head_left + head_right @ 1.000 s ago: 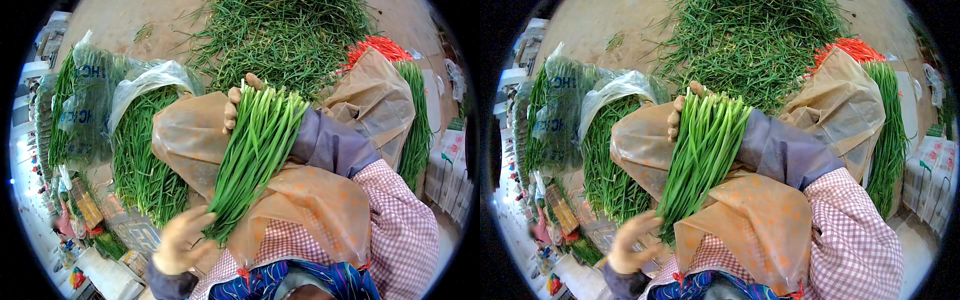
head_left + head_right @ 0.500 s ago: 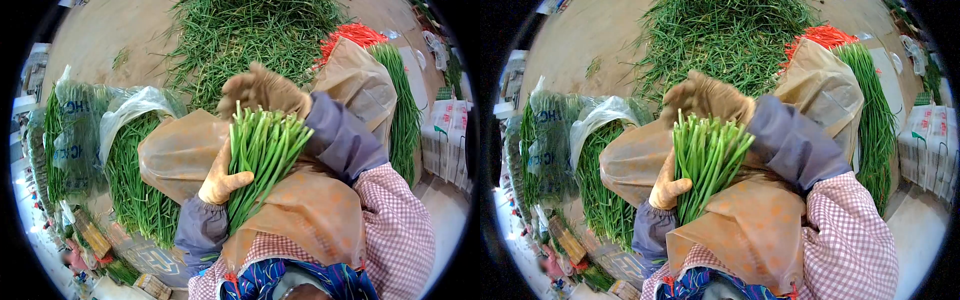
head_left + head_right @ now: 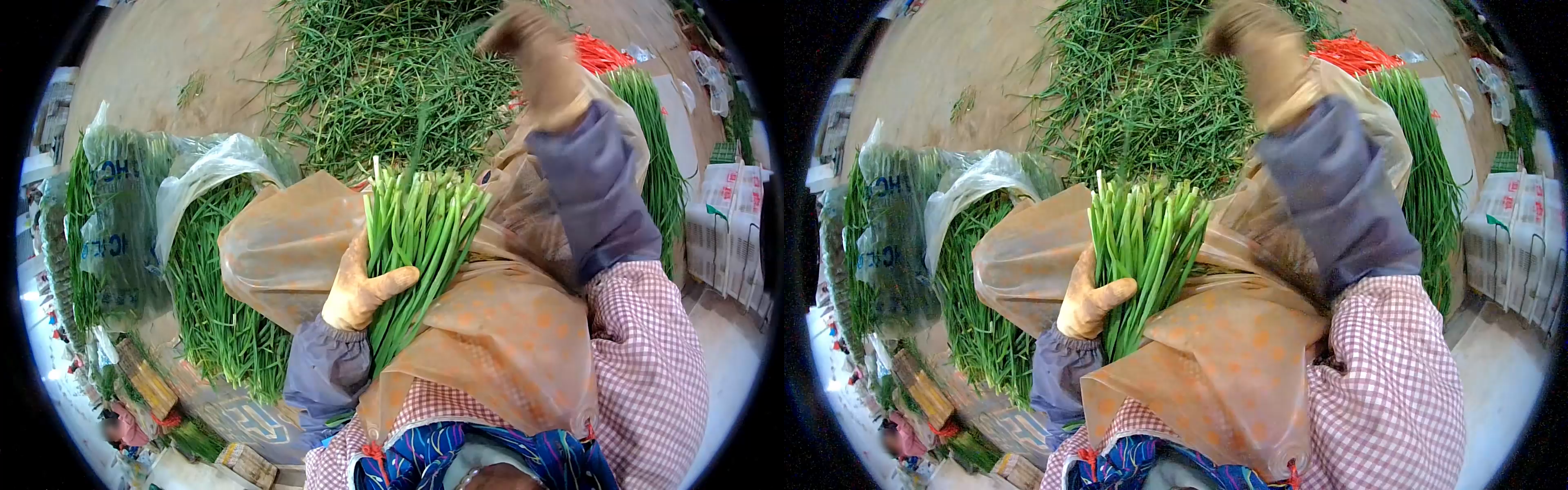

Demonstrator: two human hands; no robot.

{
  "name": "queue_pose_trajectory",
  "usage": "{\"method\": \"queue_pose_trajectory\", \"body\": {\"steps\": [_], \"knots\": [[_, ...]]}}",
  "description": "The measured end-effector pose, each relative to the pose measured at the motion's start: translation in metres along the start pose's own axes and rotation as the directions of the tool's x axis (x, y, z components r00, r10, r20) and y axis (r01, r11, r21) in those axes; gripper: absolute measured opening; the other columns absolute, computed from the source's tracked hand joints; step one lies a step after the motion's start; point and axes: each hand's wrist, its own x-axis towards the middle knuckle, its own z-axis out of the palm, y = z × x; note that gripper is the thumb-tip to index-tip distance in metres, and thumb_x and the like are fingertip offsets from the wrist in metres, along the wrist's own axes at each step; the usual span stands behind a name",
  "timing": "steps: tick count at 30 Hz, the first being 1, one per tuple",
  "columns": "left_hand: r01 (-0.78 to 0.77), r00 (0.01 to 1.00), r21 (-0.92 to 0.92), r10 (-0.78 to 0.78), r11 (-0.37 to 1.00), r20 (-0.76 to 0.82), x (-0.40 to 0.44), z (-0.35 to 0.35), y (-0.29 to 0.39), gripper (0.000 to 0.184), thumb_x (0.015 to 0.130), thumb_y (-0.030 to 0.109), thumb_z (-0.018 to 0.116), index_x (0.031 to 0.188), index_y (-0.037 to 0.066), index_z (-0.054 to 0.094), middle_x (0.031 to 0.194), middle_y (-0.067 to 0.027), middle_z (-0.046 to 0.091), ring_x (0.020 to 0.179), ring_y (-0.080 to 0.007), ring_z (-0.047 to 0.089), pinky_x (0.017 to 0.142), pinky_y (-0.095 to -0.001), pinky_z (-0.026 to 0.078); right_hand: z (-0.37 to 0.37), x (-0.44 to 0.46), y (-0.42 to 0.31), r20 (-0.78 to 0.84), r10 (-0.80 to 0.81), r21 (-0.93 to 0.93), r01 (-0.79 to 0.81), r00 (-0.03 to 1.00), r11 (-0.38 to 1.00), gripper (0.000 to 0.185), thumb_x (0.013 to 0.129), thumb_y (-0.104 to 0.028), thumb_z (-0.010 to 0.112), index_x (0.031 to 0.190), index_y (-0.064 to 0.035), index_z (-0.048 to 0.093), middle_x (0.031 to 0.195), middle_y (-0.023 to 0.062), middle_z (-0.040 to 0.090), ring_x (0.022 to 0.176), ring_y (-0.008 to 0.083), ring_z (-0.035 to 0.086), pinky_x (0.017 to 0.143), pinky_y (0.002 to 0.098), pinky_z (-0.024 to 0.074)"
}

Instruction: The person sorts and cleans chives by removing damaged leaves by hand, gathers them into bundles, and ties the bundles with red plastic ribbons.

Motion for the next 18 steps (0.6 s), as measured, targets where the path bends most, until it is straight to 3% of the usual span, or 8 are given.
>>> {"method": "queue_pose_trajectory", "body": {"steps": [1, 2, 6, 9, 12, 15, 17, 18], "knots": [[-0.016, 1.0, 0.012, 0.016, 1.0, -0.001, 0.0, -0.001, 0.001, 0.086, 0.067, 0.026, 0.08, 0.138, -0.003, 0.04, 0.124, -0.013, 0.058, 0.11, -0.0231, 0.058, 0.096, -0.0353, 0.046, -0.036, 0.02, 0.008, -0.142, 0.006, 0.144, 0.015, 0.99, 0.99, 0.02, 0.096, -0.018, 0.049, 0.093, -0.007, 0.065, 0.088, 0.0059, 0.066, 0.08, 0.0181, 0.064, 0.08, 0.033, 0.0517], [-0.035, 0.999, 0.024, 0.035, 0.999, 0.001, 0.0, -0.001, 0.001, 0.086, 0.067, 0.026, 0.08, 0.137, -0.003, 0.04, 0.124, -0.013, 0.058, 0.11, -0.023, 0.058, 0.096, -0.0351, 0.046, -0.061, 0.028, 0.019, -0.286, 0.132, 0.222, -0.068, 0.949, 0.973, 0.04, 0.096, -0.035, 0.056, 0.125, -0.0079, 0.057, 0.093, 0.0083, 0.067, 0.077, 0.0162, 0.065, 0.072, 0.0334, 0.0546], [-0.013, 1.0, -0.017, 0.013, 1.0, 0.028, 0.003, -0.007, 0.001, 0.083, 0.071, 0.018, 0.082, 0.139, -0.002, 0.04, 0.126, -0.0111, 0.058, 0.112, -0.0201, 0.057, 0.1, -0.0334, 0.043, 0.031, -0.026, -0.035, 0.217, 0.131, -0.454, -0.019, 0.967, 0.891, 0.016, 0.093, -0.019, 0.058, 0.1, -0.0075, 0.067, 0.087, 0.0078, 0.068, 0.081, 0.0205, 0.065, 0.08, 0.0338, 0.0516], [-0.008, 0.999, -0.034, 0.01, 0.999, 0.043, 0.006, -0.006, 0.001, 0.082, 0.07, 0.018, 0.082, 0.139, -0.002, 0.04, 0.126, -0.0113, 0.058, 0.113, -0.0202, 0.057, 0.1, -0.0333, 0.042, 0.063, -0.051, -0.047, 0.618, 0.323, -0.503, 0.046, 0.717, 0.863, 0.02, 0.087, -0.02, 0.07, 0.1, -0.0048, 0.067, 0.082, 0.0103, 0.067, 0.073, 0.0198, 0.064, 0.069, 0.0318, 0.0523], [0.018, 1.0, -0.008, -0.018, 1.0, 0.015, 0.004, -0.007, 0.004, 0.084, 0.07, 0.017, 0.082, 0.139, -0.002, 0.04, 0.127, -0.0114, 0.057, 0.113, -0.0201, 0.056, 0.101, -0.0333, 0.042, 0.066, -0.057, -0.022, 0.61, 0.117, -0.516, 0.28, 0.784, 0.81, 0.023, 0.085, -0.02, 0.072, 0.098, -0.0013, 0.065, 0.077, 0.0104, 0.065, 0.069, 0.0195, 0.064, 0.061, 0.0305, 0.0507], [-0.002, 1.0, -0.055, 0.003, 0.998, 0.019, 0.003, -0.009, 0.0, 0.085, 0.07, 0.017, 0.082, 0.14, -0.002, 0.039, 0.127, -0.0114, 0.057, 0.114, -0.0202, 0.056, 0.101, -0.0333, 0.042, 0.057, -0.046, -0.017, 0.446, -0.17, -0.41, 0.369, 0.879, 0.834, 0.019, 0.087, -0.019, 0.07, 0.094, -0.0023, 0.065, 0.073, 0.008, 0.064, 0.066, 0.0201, 0.063, 0.061, 0.031, 0.0506], [0.013, 1.0, -0.068, -0.011, 0.998, 0.027, 0.002, -0.009, 0.001, 0.086, 0.069, 0.018, 0.083, 0.14, -0.002, 0.039, 0.128, -0.0114, 0.056, 0.115, -0.0203, 0.056, 0.101, -0.0334, 0.042, 0.015, -0.015, -0.025, -0.038, -0.15, -0.408, 0.122, 0.988, 0.905, 0.016, 0.092, -0.019, 0.063, 0.093, -0.0038, 0.066, 0.07, 0.0053, 0.064, 0.061, 0.0211, 0.06, 0.065, 0.0316, 0.0512], [0.018, 0.999, -0.071, -0.016, 0.997, 0.032, 0.002, -0.009, 0.003, 0.087, 0.069, 0.018, 0.083, 0.141, -0.002, 0.038, 0.128, -0.0114, 0.056, 0.115, -0.0203, 0.055, 0.101, -0.0335, 0.042, -0.026, 0.007, -0.016, -0.333, -0.028, -0.166, -0.029, 0.943, 0.986, 0.02, 0.094, -0.022, 0.06, 0.101, -0.0043, 0.064, 0.077, 0.0059, 0.065, 0.066, 0.0207, 0.061, 0.068, 0.0327, 0.0514]]}}
